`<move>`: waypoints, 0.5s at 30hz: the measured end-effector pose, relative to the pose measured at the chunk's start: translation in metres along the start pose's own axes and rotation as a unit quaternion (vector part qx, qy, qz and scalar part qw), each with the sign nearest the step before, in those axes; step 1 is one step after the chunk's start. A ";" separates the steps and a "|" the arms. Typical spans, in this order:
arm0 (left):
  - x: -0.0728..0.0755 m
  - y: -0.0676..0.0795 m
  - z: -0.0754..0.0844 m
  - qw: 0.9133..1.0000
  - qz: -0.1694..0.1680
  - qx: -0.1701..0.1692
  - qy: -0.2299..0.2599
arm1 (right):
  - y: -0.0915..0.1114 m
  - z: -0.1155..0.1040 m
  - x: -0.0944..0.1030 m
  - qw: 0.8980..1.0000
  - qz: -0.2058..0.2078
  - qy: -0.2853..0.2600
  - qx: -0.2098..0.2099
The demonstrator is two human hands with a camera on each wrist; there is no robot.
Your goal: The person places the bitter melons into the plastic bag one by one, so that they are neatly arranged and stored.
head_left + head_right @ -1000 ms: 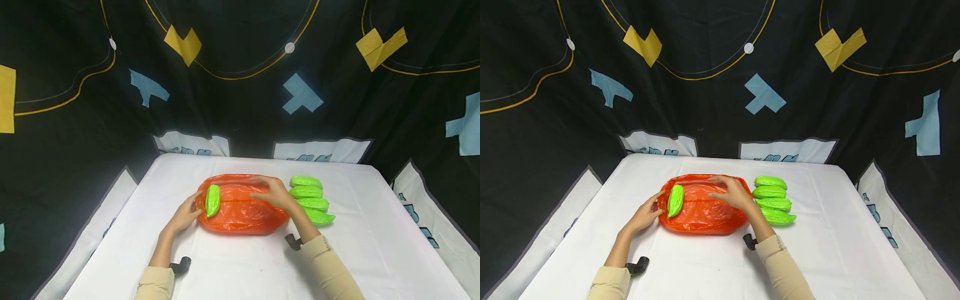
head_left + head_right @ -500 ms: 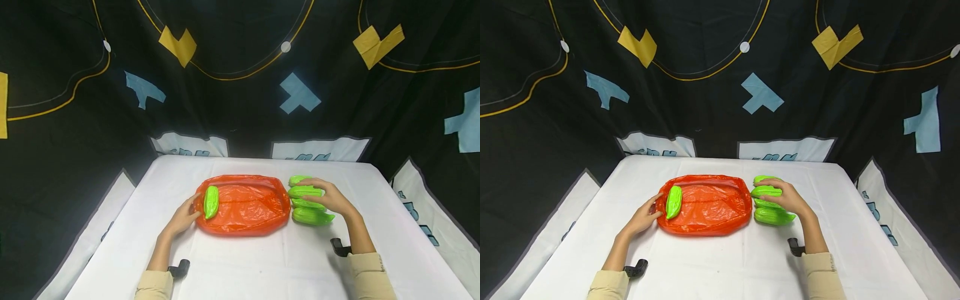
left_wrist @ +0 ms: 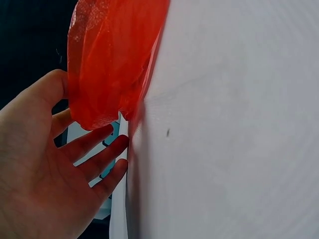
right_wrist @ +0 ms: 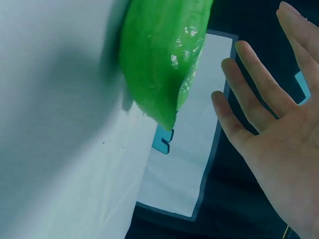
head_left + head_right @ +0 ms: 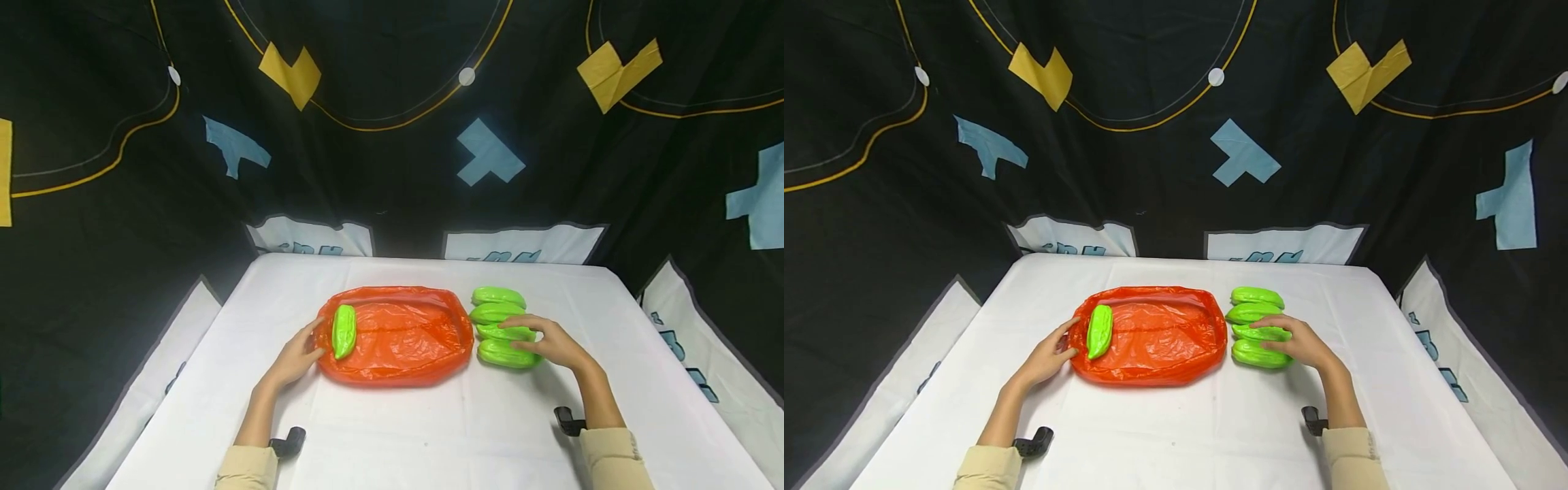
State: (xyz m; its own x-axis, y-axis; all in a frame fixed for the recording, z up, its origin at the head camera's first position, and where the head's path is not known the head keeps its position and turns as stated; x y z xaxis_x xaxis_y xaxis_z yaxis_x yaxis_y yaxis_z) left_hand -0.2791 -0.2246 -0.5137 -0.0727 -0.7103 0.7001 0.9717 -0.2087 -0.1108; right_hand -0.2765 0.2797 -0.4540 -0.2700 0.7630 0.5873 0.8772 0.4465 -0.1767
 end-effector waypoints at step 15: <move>0.000 -0.002 0.002 1.000 -0.001 0.004 0.006 | -0.003 0.015 -0.012 0.998 -0.038 -0.028 -0.032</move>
Point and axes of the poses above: each hand's wrist, its own y-axis away from the middle knuckle, its own x-axis out of the back of the hand, z = x × y, the point moved 1 cm from there along -y, towards the middle knuckle, and after that the axes turned 5 degrees about -y, right-handed, at the moved point
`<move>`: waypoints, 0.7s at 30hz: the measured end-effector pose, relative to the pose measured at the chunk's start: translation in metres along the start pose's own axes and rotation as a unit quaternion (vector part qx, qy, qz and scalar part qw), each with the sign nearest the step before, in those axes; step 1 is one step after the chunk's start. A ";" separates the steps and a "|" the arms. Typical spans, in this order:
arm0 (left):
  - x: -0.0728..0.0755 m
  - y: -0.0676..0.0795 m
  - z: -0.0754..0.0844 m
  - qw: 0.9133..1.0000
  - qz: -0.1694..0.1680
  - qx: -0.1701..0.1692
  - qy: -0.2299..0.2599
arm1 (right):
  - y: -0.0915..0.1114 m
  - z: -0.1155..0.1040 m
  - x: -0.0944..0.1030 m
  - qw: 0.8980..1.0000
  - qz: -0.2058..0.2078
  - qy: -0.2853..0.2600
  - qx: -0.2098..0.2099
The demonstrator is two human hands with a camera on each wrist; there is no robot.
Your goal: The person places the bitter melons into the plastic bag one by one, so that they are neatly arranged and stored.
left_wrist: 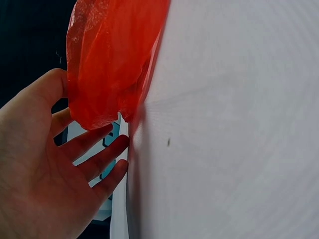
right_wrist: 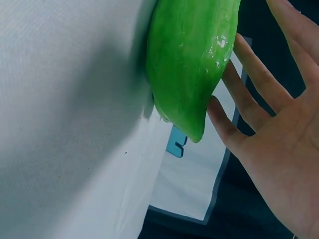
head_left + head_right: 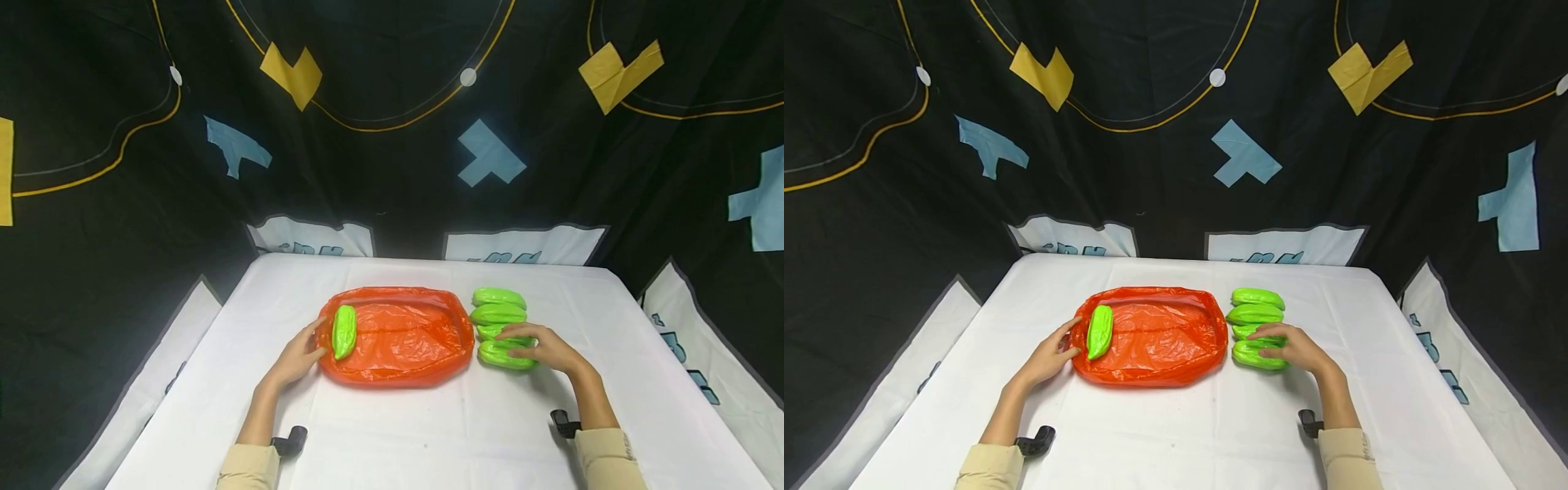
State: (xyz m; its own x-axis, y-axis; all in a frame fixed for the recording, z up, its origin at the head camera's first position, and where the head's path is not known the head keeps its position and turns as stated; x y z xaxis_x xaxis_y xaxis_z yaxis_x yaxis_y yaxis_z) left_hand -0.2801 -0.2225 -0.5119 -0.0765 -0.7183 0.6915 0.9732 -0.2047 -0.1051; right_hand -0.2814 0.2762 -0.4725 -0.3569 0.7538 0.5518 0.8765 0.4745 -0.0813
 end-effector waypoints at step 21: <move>-0.001 -0.001 -0.002 1.000 -0.004 0.000 -0.002 | 0.000 0.003 -0.002 0.999 -0.041 0.030 0.000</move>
Point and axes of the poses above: each hand's wrist, its own y-axis away from the middle knuckle, its own x-axis out of the back of the hand, z = x × y, the point moved 1 cm from there along -y, towards the middle knuckle, and after that the axes turned 5 degrees about -y, right-handed, at the moved point
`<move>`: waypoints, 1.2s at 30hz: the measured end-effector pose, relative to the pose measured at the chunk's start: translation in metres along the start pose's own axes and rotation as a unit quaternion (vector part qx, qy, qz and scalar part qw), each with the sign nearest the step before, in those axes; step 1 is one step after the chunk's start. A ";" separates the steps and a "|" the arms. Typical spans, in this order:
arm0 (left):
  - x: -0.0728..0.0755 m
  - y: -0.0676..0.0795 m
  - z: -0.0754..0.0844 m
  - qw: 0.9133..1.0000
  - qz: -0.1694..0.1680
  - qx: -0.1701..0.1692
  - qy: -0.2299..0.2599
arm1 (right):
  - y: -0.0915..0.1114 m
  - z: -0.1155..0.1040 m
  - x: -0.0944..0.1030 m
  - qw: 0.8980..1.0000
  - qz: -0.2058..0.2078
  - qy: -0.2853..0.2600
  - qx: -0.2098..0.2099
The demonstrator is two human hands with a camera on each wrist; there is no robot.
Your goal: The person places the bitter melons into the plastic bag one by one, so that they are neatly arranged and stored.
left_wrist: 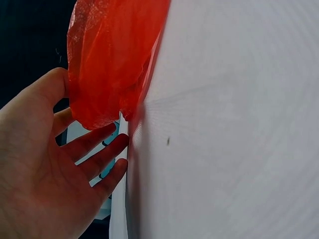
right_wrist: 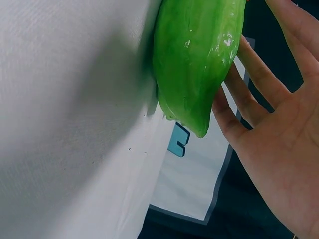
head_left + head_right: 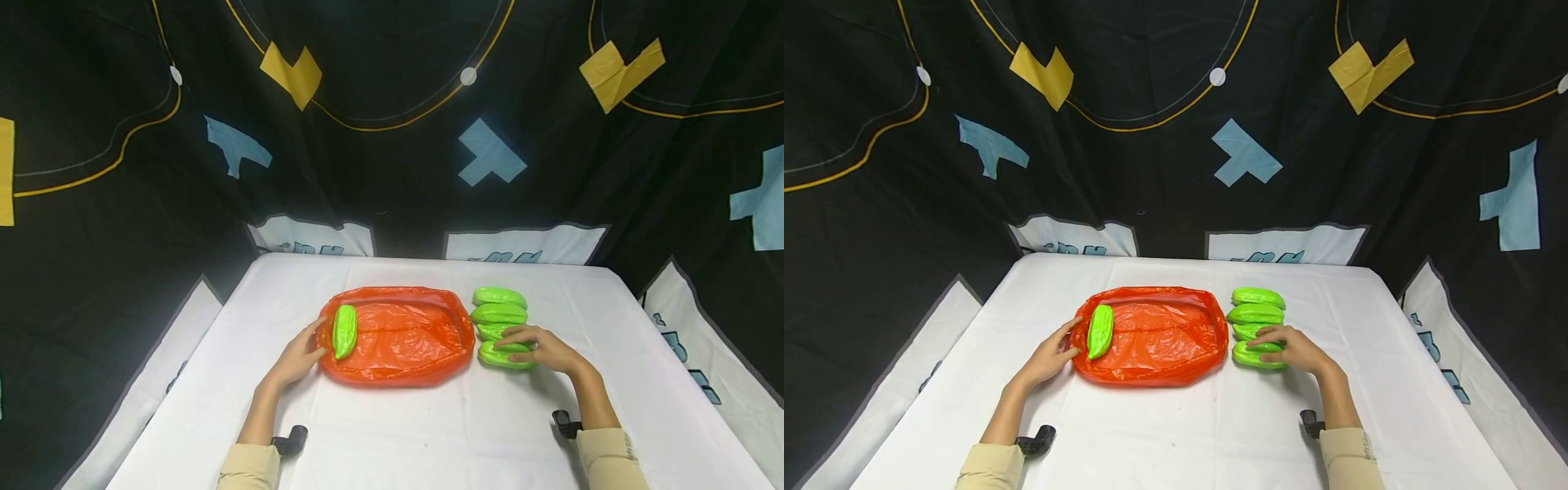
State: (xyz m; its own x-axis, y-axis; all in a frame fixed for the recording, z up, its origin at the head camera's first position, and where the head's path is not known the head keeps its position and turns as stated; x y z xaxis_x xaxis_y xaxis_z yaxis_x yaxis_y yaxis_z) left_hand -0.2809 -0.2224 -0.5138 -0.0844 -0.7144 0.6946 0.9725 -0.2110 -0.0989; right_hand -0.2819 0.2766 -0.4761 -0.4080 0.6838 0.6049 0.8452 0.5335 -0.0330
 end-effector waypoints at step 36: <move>-0.001 0.001 -0.001 1.000 -0.013 0.015 -0.005 | 0.003 0.004 -0.012 0.990 -0.111 -0.072 -0.042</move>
Point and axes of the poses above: each hand's wrist, its own y-axis away from the middle knuckle, its own x-axis out of the back of the hand, z = x × y, the point moved 1 cm from there along -y, towards the middle knuckle, and after that the axes turned 5 degrees about -y, right-handed, at the moved point
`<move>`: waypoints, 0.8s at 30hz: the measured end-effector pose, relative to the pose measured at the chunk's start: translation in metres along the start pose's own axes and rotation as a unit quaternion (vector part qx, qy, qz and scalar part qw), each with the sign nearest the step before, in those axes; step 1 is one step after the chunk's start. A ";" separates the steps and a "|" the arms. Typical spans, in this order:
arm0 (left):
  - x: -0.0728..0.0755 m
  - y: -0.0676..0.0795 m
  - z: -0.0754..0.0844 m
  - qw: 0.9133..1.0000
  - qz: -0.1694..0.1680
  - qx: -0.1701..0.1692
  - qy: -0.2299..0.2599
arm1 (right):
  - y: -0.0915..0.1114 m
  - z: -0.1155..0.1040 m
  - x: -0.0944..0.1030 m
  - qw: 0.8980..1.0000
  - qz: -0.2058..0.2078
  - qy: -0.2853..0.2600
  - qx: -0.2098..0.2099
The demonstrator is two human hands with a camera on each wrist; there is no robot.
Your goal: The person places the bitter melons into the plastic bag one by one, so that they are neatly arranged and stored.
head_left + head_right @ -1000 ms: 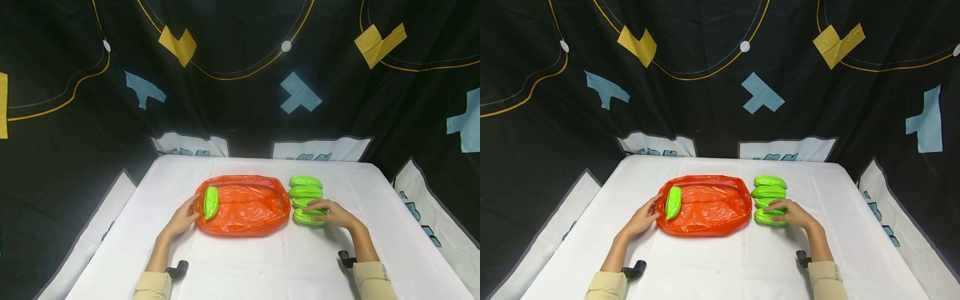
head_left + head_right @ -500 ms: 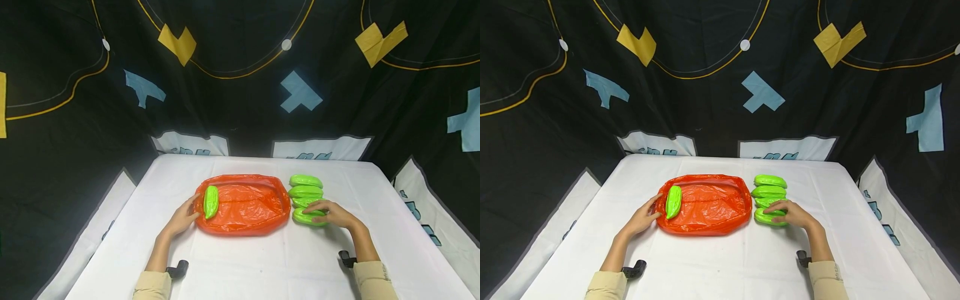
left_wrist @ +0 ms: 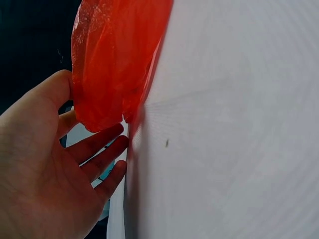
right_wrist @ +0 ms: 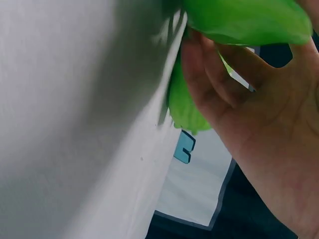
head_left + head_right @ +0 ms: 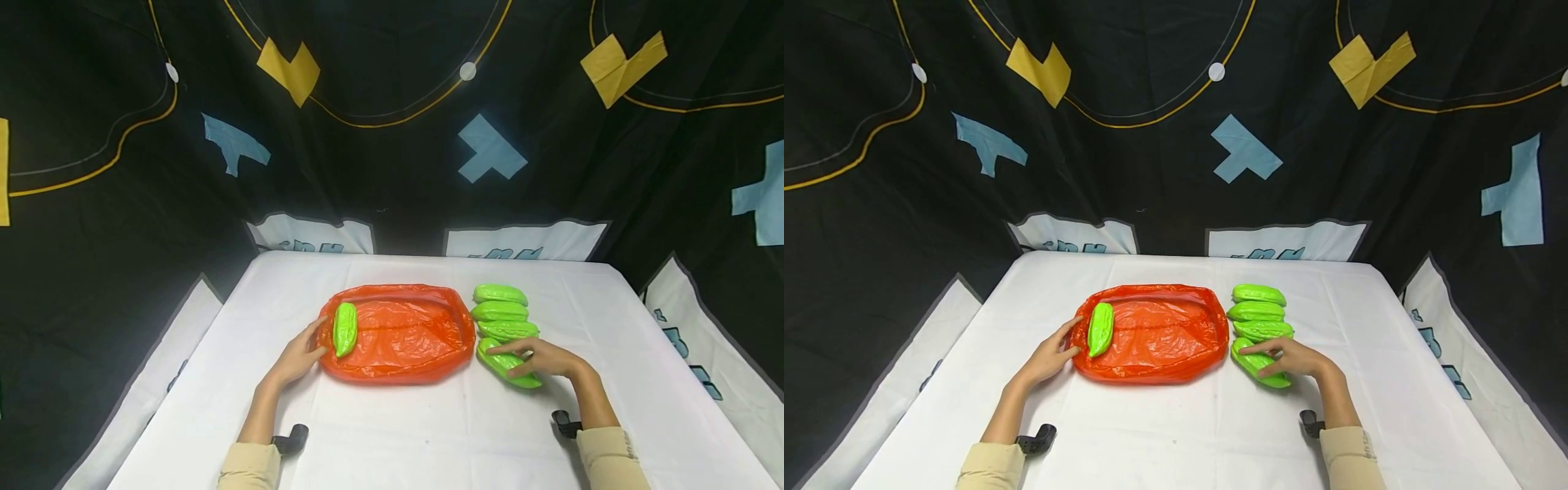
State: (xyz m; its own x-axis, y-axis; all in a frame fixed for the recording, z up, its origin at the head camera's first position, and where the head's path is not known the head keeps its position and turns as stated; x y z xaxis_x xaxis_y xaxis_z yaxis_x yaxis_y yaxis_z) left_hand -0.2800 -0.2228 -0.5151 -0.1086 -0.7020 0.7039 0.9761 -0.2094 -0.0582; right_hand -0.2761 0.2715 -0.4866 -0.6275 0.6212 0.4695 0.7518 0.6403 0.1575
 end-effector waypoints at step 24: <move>-0.001 0.001 -0.002 1.000 0.003 0.010 0.004 | 0.016 -0.017 -0.010 0.999 0.049 -0.006 0.022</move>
State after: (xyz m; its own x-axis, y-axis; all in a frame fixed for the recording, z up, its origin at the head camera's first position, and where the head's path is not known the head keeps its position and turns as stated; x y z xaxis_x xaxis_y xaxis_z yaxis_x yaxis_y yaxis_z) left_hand -0.2792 -0.2235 -0.5176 -0.1030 -0.7082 0.6985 0.9804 -0.1908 -0.0488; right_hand -0.2544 0.2678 -0.4745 -0.5542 0.6863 0.4710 0.8001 0.5953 0.0739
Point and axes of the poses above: each hand's wrist, its own y-axis away from the middle knuckle, its own x-axis out of the back of the hand, z = x × y, the point moved 1 cm from there along -y, towards the middle knuckle, and after that the axes turned 5 degrees about -y, right-handed, at the moved point
